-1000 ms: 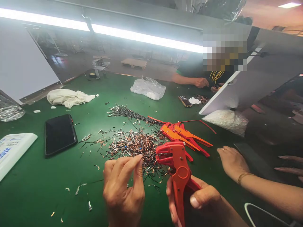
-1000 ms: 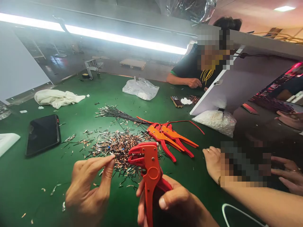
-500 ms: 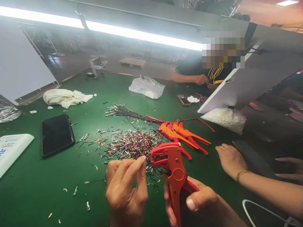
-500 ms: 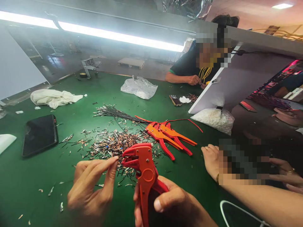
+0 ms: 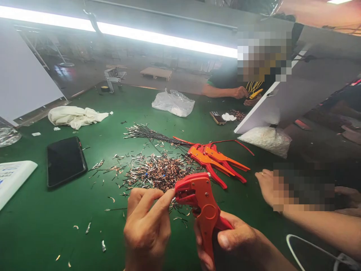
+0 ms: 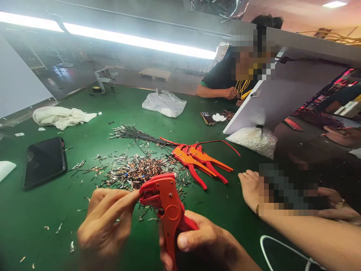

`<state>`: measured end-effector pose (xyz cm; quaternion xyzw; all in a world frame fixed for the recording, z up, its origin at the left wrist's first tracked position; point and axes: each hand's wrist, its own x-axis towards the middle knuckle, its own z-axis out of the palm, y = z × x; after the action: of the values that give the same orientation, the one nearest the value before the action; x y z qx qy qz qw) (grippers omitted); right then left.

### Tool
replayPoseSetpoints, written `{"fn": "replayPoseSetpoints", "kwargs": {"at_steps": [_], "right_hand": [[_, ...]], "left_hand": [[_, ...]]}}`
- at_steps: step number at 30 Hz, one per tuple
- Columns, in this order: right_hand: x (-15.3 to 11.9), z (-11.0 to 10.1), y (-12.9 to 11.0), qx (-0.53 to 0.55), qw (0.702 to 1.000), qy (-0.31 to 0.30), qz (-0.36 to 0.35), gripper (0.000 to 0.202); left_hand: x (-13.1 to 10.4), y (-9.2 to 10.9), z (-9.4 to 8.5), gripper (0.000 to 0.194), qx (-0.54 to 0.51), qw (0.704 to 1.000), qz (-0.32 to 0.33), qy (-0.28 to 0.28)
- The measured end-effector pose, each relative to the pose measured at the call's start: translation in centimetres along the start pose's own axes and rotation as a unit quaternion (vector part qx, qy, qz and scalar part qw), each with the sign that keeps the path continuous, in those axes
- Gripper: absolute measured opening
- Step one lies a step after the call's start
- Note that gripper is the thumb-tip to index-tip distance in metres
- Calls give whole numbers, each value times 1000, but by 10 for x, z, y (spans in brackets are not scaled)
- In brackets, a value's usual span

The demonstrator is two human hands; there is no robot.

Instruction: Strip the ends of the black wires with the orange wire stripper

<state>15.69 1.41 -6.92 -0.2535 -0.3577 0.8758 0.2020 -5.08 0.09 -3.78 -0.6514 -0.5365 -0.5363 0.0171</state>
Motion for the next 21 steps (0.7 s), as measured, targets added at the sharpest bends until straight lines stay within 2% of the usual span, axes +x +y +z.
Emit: {"fn": "replayPoseSetpoints", "kwargs": {"at_steps": [6, 13, 18, 21], "right_hand": [[1, -4, -1, 5, 999, -34, 20, 43], [2, -5, 8, 19, 999, -47, 0, 40], [6, -2, 12, 61, 997, -36, -38, 42], [9, -1, 11, 120, 989, -66, -62, 37]], "left_hand": [[2, 0, -1, 32, -8, 1000, -1, -2], [3, -2, -3, 25, 1, 1000, 11, -16], [1, -8, -5, 21, 19, 997, -42, -59], [0, -12, -6, 17, -14, 993, -58, -106]]}}
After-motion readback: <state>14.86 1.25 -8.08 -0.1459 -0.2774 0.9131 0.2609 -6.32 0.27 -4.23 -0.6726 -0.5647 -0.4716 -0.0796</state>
